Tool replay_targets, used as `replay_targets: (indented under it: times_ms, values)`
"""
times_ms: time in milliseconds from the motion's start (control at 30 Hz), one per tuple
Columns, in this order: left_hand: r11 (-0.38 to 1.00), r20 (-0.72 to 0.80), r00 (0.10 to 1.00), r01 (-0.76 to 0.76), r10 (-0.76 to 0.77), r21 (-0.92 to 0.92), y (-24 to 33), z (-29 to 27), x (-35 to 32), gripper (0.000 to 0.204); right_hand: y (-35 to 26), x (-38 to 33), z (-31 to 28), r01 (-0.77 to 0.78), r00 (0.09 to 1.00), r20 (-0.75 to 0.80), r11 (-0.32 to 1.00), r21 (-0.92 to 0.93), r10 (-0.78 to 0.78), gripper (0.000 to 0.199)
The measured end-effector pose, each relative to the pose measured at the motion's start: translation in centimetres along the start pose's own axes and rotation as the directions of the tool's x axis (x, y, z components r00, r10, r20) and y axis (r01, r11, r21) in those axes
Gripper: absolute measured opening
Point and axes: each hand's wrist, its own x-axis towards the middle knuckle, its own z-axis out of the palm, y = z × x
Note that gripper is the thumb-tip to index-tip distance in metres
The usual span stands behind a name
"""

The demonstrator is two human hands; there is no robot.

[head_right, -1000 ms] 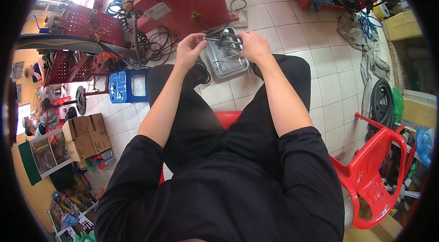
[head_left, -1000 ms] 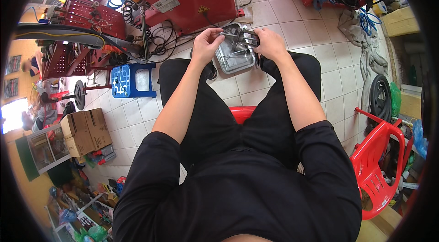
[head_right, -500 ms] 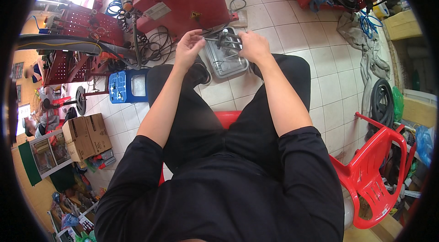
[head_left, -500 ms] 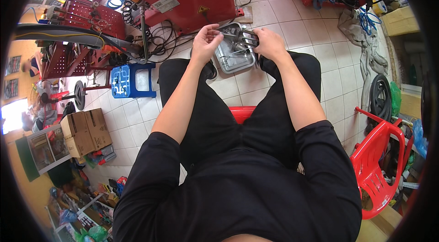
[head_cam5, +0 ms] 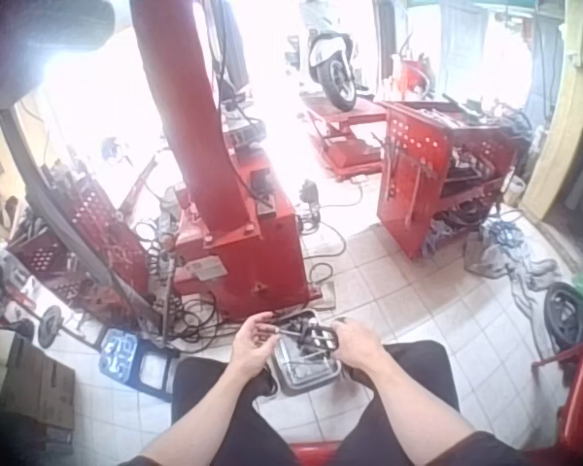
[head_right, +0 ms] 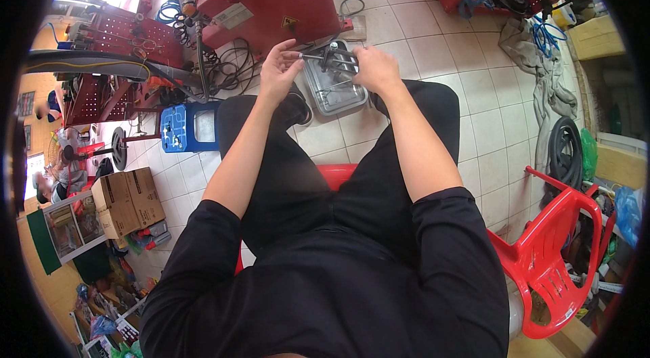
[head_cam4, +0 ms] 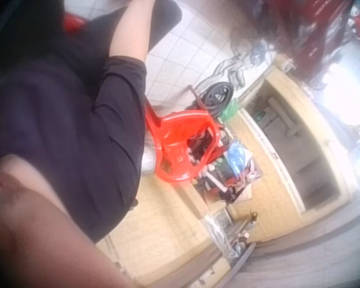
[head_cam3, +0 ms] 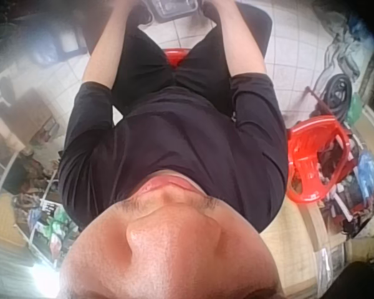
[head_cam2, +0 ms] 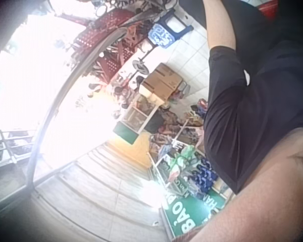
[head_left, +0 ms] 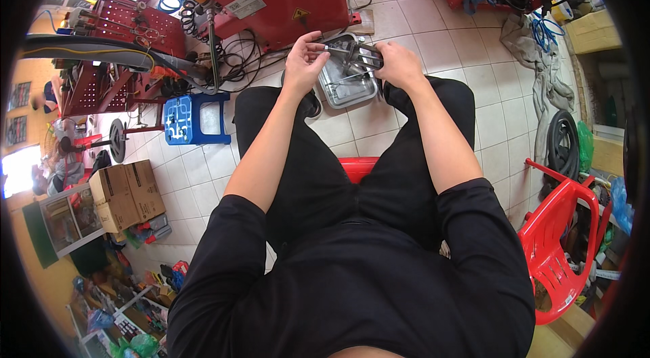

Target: The person sits on a red chair and assembles a mechanical component, likely a brake caliper, using a wrench to tighten bolts. They manipulate the metal part over a silver tray, adjusting the assembly and tightening fasteners with the tool.

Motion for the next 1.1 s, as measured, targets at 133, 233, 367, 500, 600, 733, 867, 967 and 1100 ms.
replay_targets:
  times_ms: [133,233,367,500,600,733,867,967,1100]
  values:
    - [0.993,0.062,0.995,0.074,-0.080,0.086,-0.7,-0.9,0.5,0.029,0.0,0.0,0.0,-0.014,1.000,0.019,1.000,0.019,0.014,0.040]
    - [0.995,0.019,0.996,0.090,-0.090,-0.038,-1.0,-0.7,0.5,0.032,-0.3,0.0,-0.1,-0.014,0.999,0.032,1.000,0.017,0.013,0.039]
    - [0.999,0.072,0.997,-0.017,0.014,0.044,0.1,-0.5,0.1,0.034,0.1,0.0,0.2,-0.013,1.000,0.029,1.000,0.014,0.013,0.039]
    - [0.981,0.079,0.987,0.130,-0.142,0.142,-0.2,-0.9,0.4,0.037,0.0,0.1,0.2,-0.005,1.000,0.027,1.000,0.014,0.005,0.039]
    - [0.995,0.041,0.997,0.067,-0.070,0.072,0.1,-0.4,0.1,0.035,0.0,0.1,0.3,0.006,1.000,0.001,1.000,0.021,-0.006,0.037]
    - [0.996,0.055,0.996,0.068,-0.071,0.049,-0.2,-0.8,0.3,0.035,0.1,0.1,0.3,0.006,1.000,0.002,1.000,0.027,-0.006,0.037]
    - [0.992,0.038,0.992,0.120,-0.120,0.026,-0.3,-0.7,0.3,0.031,-0.1,0.1,0.3,0.006,1.000,0.015,1.000,0.014,-0.006,0.038]
    - [1.000,0.027,1.000,-0.001,0.000,0.031,0.2,-0.4,0.1,0.026,0.1,0.1,0.3,0.002,1.000,0.017,1.000,0.016,-0.003,0.038]
    - [0.991,0.026,0.995,0.091,-0.094,0.103,-0.2,-0.9,0.3,0.026,0.1,0.1,0.3,0.013,1.000,0.016,0.999,0.034,-0.014,0.037]
